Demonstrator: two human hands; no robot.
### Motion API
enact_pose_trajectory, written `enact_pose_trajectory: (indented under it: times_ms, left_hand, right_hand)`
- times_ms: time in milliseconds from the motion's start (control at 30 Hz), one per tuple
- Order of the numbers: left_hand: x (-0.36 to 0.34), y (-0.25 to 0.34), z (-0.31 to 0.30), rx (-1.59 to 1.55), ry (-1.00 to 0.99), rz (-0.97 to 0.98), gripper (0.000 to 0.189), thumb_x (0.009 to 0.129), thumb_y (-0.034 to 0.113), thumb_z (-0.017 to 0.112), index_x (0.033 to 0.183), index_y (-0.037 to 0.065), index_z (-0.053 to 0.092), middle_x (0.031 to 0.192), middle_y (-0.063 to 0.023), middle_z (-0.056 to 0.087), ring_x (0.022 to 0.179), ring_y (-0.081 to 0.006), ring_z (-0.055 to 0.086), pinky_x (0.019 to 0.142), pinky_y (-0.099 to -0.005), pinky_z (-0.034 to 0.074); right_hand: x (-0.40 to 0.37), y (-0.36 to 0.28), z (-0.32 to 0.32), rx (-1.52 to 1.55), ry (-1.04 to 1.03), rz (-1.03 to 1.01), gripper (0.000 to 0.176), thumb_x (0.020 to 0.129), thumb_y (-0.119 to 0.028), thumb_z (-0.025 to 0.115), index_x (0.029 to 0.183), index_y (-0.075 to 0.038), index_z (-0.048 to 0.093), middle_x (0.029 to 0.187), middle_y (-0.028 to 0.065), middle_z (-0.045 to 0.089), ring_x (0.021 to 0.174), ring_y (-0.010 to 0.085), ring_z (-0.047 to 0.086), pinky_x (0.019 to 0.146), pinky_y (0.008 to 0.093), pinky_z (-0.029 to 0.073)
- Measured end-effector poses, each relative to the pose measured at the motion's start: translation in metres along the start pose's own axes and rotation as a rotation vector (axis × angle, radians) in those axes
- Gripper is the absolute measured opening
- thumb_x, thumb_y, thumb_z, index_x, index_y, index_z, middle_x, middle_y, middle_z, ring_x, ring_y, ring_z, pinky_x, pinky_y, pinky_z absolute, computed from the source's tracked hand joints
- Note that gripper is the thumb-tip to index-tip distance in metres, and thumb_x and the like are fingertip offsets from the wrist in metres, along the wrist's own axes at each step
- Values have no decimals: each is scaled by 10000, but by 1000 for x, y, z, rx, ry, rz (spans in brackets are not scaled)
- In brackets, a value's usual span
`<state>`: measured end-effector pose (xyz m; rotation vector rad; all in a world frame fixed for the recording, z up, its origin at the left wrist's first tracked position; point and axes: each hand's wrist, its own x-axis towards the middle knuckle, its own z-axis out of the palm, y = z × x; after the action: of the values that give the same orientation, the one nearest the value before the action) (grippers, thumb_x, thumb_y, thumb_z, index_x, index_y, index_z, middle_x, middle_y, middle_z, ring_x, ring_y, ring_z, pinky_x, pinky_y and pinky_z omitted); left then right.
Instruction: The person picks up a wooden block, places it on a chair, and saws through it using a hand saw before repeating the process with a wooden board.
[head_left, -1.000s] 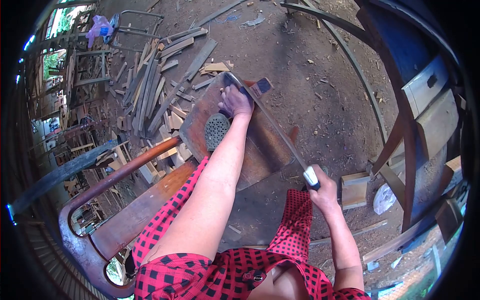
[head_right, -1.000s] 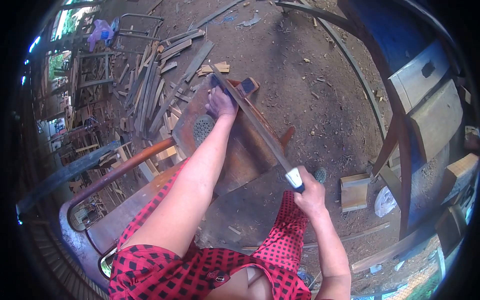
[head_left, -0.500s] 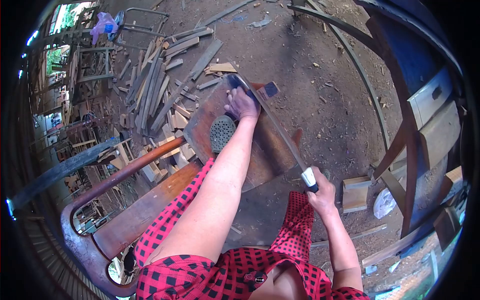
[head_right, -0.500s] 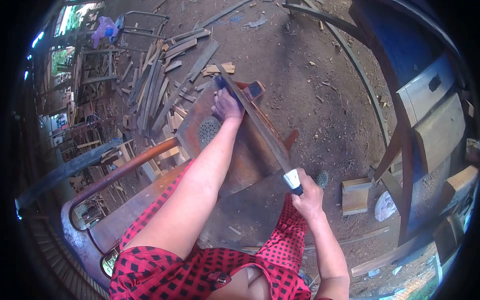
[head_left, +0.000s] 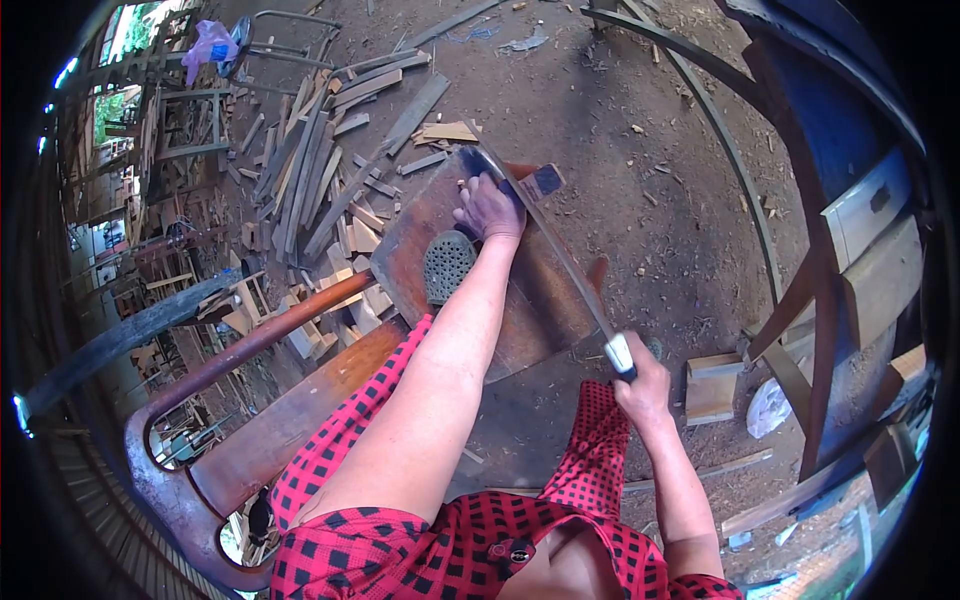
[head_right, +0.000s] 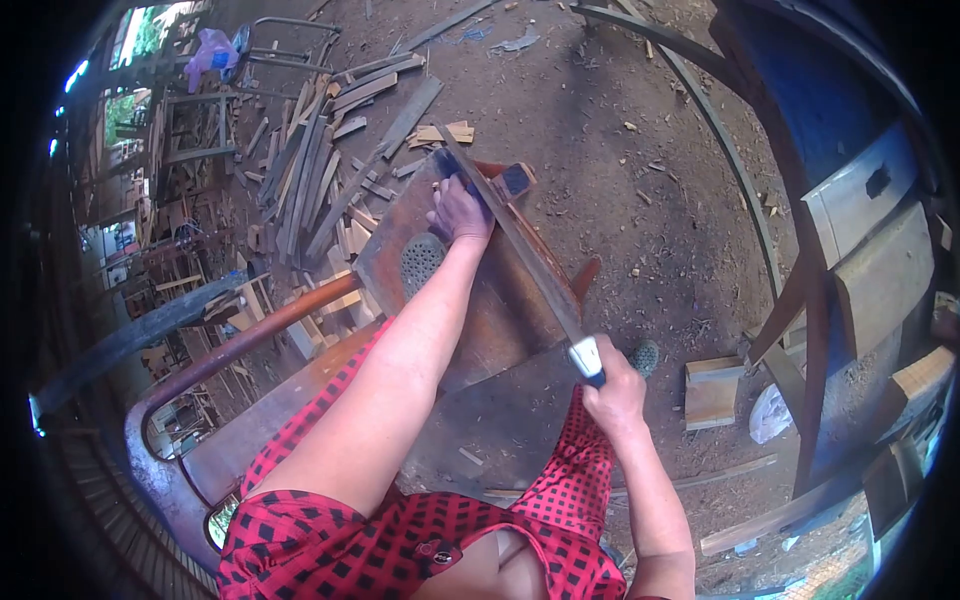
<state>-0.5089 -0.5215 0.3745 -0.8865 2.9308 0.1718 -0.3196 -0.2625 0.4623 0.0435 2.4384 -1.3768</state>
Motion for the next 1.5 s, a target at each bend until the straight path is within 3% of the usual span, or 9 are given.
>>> enact_pose_trajectory:
  times_ms: [100,200,600,867,967,1133,1267,1333,1500]
  left_hand:
    - [-5,-1,4,10,-16,10,393,834,464,546,1060,149,614,1097,-55,587,1128,-268,518,848,-507,351]
    - [1,3,6,-16,136,50,332,866,416,492,994,145,634,1043,-60,592,1087,-268,523,848,-494,337]
    - [-1,3,-2,-21,-35,-15,353,848,474,512,1007,179,624,1055,-37,587,1086,-260,531,839,-478,349]
    - [1,7,-3,-25,-3,-7,340,860,474,492,996,195,630,1057,-29,584,1092,-248,526,853,-475,341]
    - [-1,6,-4,-31,11,-5,325,872,452,479,985,184,625,1047,-45,586,1087,-260,529,846,-486,348]
    - [-2,0,6,-26,76,60,311,909,381,385,925,156,600,1042,-67,593,1076,-295,536,835,-516,361]
    - [-1,-1,6,-71,31,64,369,866,400,357,932,138,610,1039,-91,592,1082,-299,532,854,-507,349]
    - [-3,-2,4,-63,64,63,357,914,400,334,925,158,595,1052,-77,592,1078,-311,531,846,-511,362]
    - [-4,-7,11,-127,137,88,399,877,435,390,997,143,634,1075,-81,615,1098,-298,531,870,-497,358]
  right_hand:
    - [32,-4,18,-87,-102,103,522,672,-44,588,1179,-140,512,919,195,648,861,388,636,708,477,512]
    - [39,2,29,-56,-4,16,537,671,-41,594,1191,-136,506,897,191,645,836,387,638,697,466,514]
    - [19,3,30,83,68,-78,618,669,-34,643,1271,-81,513,979,192,643,910,372,636,766,416,521]
    - [56,-11,19,-99,-165,99,555,678,-27,594,1220,-119,521,935,177,652,898,386,631,749,450,520]
    - [40,4,30,73,46,-65,536,672,-5,644,1199,-58,560,1037,183,656,971,348,645,807,405,523]
    - [42,-4,26,512,8,110,544,671,45,644,1206,-22,569,1052,165,665,996,281,662,861,308,488]
    - [28,-6,-4,391,7,56,557,641,54,575,1195,-6,571,1086,177,650,1038,307,646,892,309,475]
    - [-2,18,-8,266,-11,-8,600,614,31,579,1212,-12,565,1112,198,645,1055,326,637,910,348,486]
    - [-30,30,-15,120,-19,-81,651,593,8,606,1240,-26,546,1029,201,649,956,370,643,814,393,525]
